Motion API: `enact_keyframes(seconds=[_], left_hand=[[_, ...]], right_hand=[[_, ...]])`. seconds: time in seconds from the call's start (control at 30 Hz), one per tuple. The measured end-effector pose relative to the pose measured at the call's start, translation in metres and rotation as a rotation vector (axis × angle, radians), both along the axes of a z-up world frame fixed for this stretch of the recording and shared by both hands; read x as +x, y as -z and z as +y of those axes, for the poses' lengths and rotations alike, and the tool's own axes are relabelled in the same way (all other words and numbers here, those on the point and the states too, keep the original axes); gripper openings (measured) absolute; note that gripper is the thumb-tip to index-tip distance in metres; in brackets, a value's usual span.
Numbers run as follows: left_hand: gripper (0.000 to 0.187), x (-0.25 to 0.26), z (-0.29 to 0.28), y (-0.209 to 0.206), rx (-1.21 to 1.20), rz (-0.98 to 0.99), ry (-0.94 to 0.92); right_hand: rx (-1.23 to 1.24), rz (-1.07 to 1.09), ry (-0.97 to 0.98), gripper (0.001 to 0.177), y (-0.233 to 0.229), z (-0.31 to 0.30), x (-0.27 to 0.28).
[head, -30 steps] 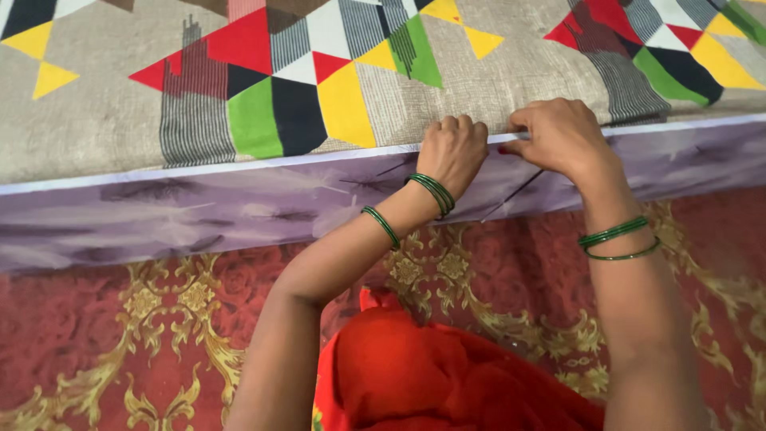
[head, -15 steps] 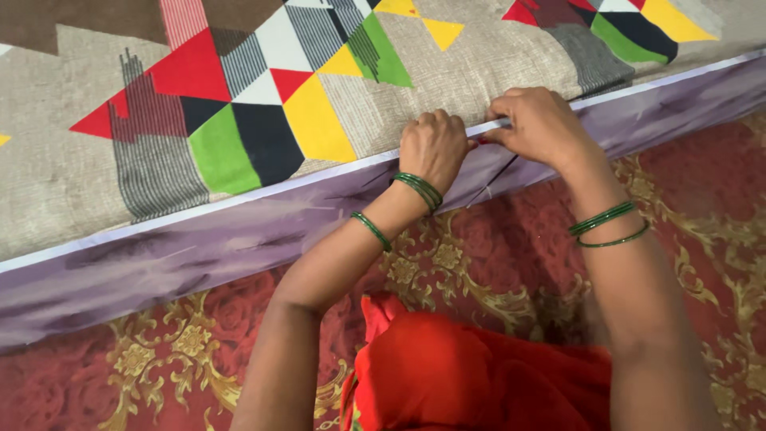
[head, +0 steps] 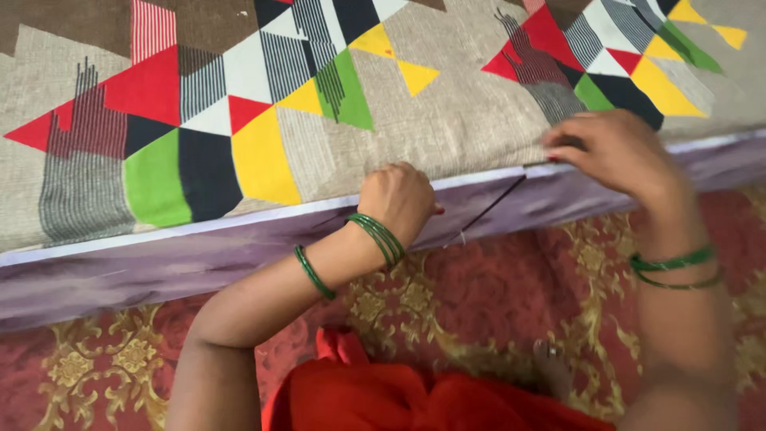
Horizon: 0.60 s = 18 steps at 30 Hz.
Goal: The person tucks the edges of a geometric-patterned bedsheet under the mattress by hand to make the bed.
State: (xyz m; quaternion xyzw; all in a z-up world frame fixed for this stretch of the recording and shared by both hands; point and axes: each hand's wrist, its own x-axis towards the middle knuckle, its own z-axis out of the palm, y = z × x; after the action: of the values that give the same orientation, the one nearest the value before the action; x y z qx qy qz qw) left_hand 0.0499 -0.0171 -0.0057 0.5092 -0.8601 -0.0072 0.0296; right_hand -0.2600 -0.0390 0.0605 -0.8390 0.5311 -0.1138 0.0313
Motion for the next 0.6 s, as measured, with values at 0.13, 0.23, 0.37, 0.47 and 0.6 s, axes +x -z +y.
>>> enact_keyframes(seconds=[0.13,0.23,0.37,0.47,0.6], left_hand=[[0.044,-0.045,-0.003,-0.020,-0.318,0.284,0.114],[0.026,-0.106,-0.013,-0.024,-0.303,0.447,0.194],[0.009,-0.164,-0.026,-0.010,-0.254,0.393,0.217],[0.008,-0.171,-0.031,0.006,-0.321,0.386,0.242],[0.012,-0.167,-0.031,0.009,-0.329,0.399,0.267]], right_hand=[[0.046,0.129,0.124,0.027,0.003,-0.007,-0.055],[0.082,0.138,0.131,0.027,0.002,-0.009,-0.079],[0.079,0.111,0.083,0.023,-0.010,-0.015,-0.093],[0.222,0.073,0.022,0.023,-0.013,-0.020,-0.096],[0.291,0.097,-0.117,0.030,-0.001,-0.026,-0.092]])
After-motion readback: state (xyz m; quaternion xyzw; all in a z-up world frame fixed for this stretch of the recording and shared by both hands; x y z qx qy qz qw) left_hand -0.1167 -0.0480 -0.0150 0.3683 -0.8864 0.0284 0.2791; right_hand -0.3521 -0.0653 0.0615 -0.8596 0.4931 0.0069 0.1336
